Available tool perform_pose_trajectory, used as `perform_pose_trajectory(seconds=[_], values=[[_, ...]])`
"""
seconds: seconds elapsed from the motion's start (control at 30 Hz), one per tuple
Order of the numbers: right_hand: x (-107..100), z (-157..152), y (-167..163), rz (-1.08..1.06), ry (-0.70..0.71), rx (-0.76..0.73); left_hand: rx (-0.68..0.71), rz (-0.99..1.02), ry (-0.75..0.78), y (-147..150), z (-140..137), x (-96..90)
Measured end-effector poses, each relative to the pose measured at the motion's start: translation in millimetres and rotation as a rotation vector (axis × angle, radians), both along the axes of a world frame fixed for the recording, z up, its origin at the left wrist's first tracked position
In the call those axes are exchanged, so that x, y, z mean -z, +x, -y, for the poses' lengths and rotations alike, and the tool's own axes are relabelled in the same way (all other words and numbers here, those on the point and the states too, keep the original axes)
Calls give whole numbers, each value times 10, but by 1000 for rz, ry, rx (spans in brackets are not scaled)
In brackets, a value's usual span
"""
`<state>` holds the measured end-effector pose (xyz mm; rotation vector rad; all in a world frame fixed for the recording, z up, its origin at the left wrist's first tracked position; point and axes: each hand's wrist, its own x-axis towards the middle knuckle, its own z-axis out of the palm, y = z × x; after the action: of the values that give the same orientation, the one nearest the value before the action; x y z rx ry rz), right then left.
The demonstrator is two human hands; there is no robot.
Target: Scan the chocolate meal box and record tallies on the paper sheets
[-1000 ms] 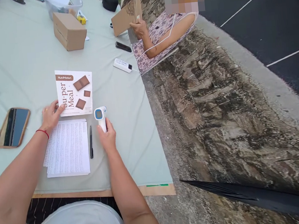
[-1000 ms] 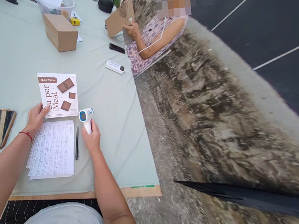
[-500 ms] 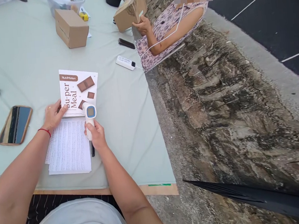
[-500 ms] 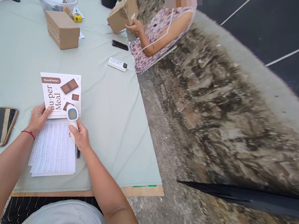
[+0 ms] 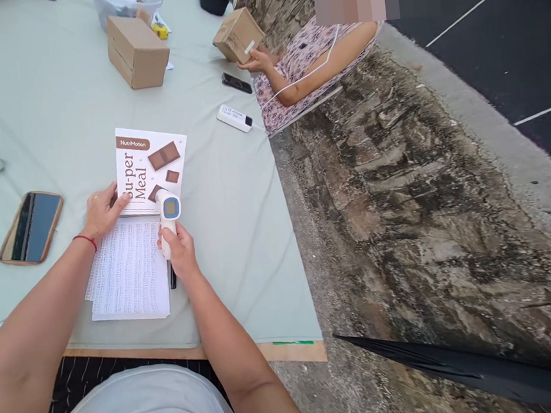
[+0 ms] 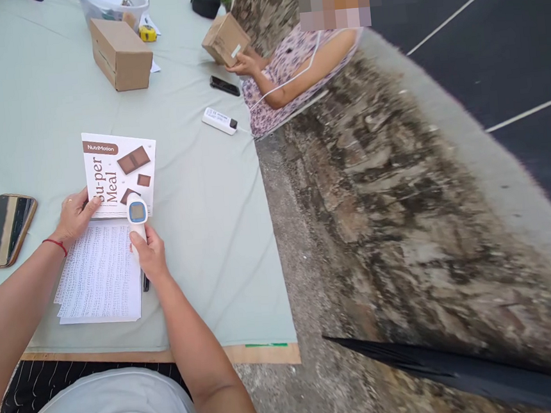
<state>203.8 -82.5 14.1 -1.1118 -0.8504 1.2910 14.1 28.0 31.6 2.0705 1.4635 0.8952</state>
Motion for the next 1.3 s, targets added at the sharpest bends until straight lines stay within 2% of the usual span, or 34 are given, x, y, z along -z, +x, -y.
perform_pose_trajectory(seconds=[0.37,0.6,1.1,1.23,1.3], values=[[31,5,-10,-21,-10,-10,11,-5,27,-22,-2,39],[-34,26,4,-98,-25,-10,-3,35,-15,-37,-15,84],[-271,213,231,-77,69,211,-54,13,-16,-127,-8,54],[-239,207,283,-59,107,221,-57,20,-32,-146,-5,59],[-171,182,336,33,92,242,-78,43,-25,-156,-8,85]])
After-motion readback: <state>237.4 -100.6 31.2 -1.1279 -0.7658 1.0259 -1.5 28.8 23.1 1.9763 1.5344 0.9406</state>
